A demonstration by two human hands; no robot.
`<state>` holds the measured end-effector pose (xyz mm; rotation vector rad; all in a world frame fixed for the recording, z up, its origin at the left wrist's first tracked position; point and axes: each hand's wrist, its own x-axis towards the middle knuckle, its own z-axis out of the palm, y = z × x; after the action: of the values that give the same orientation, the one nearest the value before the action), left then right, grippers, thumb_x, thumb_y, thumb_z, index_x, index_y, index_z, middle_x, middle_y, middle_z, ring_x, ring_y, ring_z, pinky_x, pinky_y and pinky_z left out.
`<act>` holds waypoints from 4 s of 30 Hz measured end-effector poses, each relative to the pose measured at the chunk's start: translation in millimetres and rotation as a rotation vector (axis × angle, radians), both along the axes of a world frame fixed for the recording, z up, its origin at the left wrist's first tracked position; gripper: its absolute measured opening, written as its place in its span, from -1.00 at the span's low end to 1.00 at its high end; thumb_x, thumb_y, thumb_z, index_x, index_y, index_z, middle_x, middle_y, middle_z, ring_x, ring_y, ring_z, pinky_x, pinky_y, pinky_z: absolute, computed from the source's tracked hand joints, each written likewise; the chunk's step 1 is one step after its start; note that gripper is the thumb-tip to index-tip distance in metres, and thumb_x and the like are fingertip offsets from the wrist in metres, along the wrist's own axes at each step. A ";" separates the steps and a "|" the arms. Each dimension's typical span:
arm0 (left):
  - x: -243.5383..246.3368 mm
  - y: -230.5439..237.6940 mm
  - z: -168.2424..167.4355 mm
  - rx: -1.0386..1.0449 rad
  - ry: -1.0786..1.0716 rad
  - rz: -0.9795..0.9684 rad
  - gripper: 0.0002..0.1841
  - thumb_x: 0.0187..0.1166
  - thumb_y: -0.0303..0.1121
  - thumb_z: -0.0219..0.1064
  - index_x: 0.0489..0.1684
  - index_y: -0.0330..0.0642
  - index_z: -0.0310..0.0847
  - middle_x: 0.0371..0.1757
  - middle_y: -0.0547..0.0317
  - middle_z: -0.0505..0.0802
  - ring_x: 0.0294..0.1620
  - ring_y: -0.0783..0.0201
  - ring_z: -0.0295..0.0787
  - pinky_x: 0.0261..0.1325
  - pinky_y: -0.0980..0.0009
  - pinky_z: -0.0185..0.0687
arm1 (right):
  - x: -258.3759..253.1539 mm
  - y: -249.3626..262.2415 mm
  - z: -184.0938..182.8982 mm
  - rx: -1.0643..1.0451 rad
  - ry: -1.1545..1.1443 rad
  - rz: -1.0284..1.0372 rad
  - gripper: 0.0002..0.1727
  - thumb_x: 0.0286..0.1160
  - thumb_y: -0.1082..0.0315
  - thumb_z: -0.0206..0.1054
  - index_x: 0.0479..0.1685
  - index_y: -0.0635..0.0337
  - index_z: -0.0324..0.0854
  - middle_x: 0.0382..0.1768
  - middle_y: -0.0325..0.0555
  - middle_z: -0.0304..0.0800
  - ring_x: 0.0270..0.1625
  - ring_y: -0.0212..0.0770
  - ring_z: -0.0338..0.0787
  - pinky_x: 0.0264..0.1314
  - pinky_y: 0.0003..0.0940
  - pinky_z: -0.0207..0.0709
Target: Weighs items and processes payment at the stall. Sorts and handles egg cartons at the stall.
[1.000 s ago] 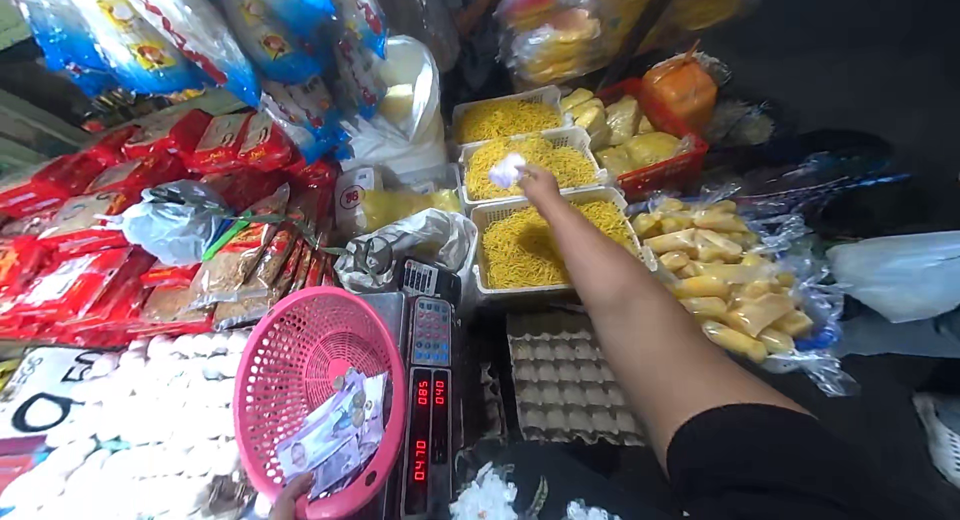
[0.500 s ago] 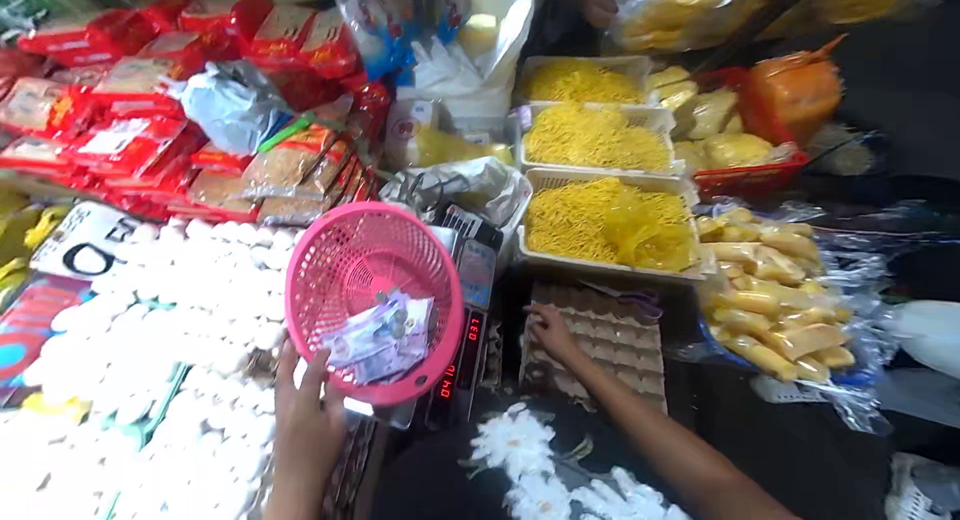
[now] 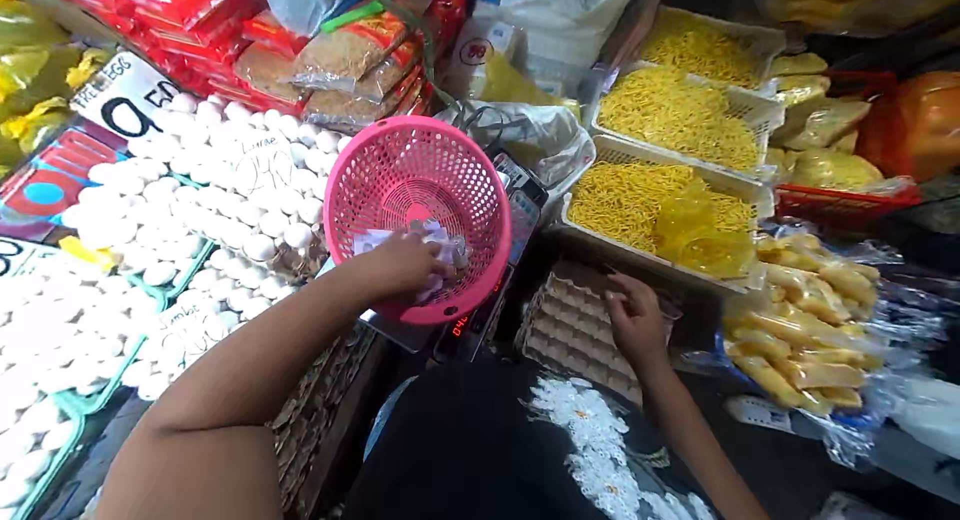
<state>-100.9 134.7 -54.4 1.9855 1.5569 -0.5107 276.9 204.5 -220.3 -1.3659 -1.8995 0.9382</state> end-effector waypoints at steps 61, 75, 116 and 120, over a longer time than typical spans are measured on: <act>-46.0 -18.3 48.0 0.462 0.411 0.828 -0.20 0.38 -0.19 0.63 0.61 -0.35 0.37 0.29 -0.71 0.62 0.36 -0.74 0.47 0.28 -0.64 0.26 | -6.2 -24.3 5.3 0.150 0.034 0.193 -0.63 0.69 0.32 0.15 0.17 0.41 0.75 0.19 0.30 0.78 0.09 -0.12 0.85 0.15 -0.39 0.72; -54.6 18.1 29.4 0.944 0.073 0.551 -0.25 0.49 -0.50 0.42 0.78 -0.20 0.25 0.53 -0.66 0.47 0.48 -0.66 0.44 0.35 -0.50 0.35 | -42.5 -18.7 18.4 0.146 0.075 0.317 -0.65 0.68 0.36 0.17 0.19 0.42 0.73 0.23 0.31 0.76 0.09 -0.12 0.85 0.16 -0.37 0.72; -43.9 32.3 4.6 0.094 -0.153 0.285 -0.74 0.69 -0.43 0.31 0.25 -0.25 0.70 0.07 -0.19 0.81 0.17 -0.15 0.74 0.31 -0.18 0.55 | -37.9 -32.9 -0.8 0.179 0.016 0.357 -0.66 0.64 0.37 0.16 0.10 0.36 0.78 0.08 0.20 0.84 0.00 -0.16 0.86 0.14 -0.40 0.72; -49.8 31.1 -2.5 0.038 -0.082 0.223 -0.61 0.57 -0.66 0.22 0.29 -0.15 0.75 0.19 -0.18 0.81 0.25 -0.16 0.73 0.35 -0.18 0.55 | -38.0 -32.0 0.6 0.186 0.011 0.364 -0.66 0.61 0.39 0.15 0.11 0.37 0.78 0.06 0.22 0.84 -0.02 -0.16 0.86 0.13 -0.40 0.71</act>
<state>-150.7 165.8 -56.9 1.8065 1.7207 -0.3089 239.0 172.4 -219.7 -0.9236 -2.2097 0.9050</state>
